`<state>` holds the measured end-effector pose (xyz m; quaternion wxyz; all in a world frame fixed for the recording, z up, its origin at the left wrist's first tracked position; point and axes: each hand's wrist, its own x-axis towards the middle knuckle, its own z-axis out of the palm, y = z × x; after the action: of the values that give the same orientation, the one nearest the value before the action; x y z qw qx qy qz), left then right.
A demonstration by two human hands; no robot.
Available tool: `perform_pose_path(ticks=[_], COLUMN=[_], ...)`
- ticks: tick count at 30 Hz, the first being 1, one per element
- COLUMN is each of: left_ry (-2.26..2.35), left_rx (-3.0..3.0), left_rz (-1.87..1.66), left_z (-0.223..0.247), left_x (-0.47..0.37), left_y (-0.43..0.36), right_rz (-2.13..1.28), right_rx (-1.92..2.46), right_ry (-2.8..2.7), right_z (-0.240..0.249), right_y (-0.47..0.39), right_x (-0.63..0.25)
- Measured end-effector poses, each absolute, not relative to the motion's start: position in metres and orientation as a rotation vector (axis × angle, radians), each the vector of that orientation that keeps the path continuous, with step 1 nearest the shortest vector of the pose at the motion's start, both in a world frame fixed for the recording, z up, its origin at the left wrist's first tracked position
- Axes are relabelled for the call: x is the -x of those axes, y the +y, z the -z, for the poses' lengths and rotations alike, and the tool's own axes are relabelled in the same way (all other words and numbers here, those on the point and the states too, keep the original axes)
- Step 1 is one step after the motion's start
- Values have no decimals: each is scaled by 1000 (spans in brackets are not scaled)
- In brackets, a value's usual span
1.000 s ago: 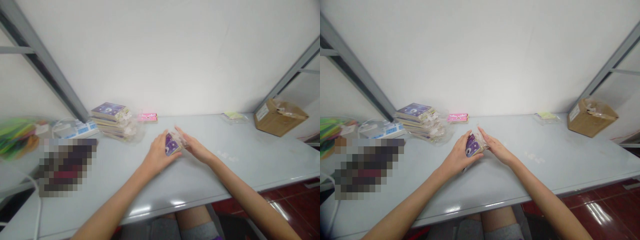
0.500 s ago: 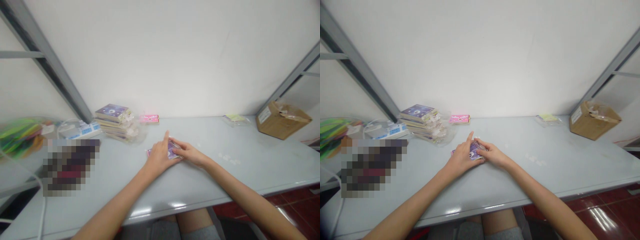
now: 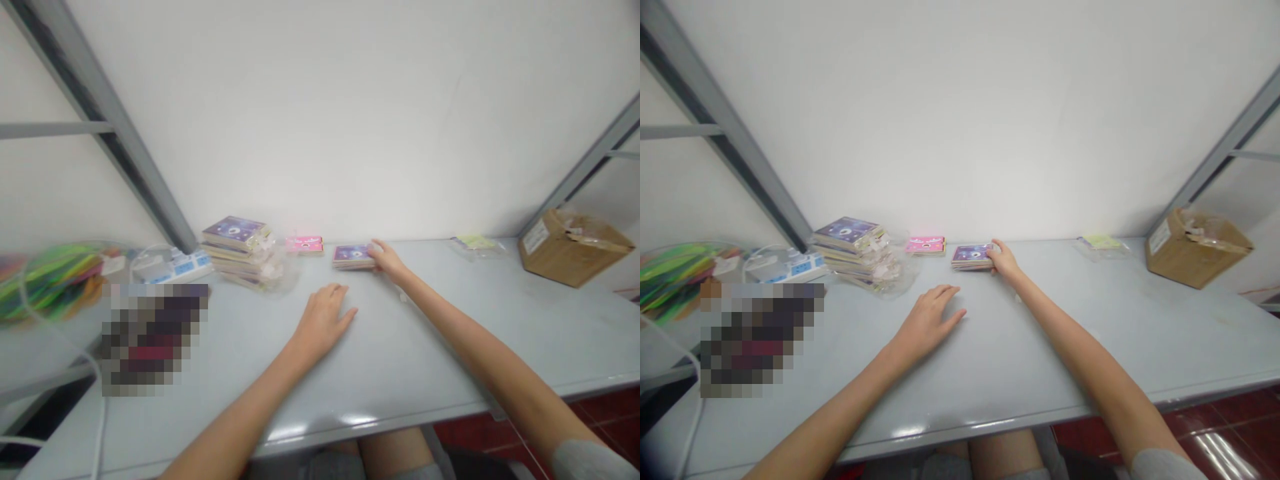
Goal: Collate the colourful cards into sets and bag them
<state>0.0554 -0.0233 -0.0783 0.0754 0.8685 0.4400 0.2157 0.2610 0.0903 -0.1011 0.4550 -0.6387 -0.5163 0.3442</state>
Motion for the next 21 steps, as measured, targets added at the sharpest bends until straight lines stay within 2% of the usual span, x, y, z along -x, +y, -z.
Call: perform_pose_path(ticks=[9, 17, 21], left_ry=[1286, 1257, 1252], left_rx=[-2617, -2634, -2633], left_rz=[-586, -519, -487], left_z=[82, 82, 81], left_x=[-53, -53, -53], left_y=[-22, -22, -23], right_rz=[-541, -576, -814], right_rx=[1667, 1506, 1340], right_ry=[-1184, -1130, -1090], right_z=[120, 104, 89], right_y=[145, 132, 116], right_x=[-241, -256, -254])
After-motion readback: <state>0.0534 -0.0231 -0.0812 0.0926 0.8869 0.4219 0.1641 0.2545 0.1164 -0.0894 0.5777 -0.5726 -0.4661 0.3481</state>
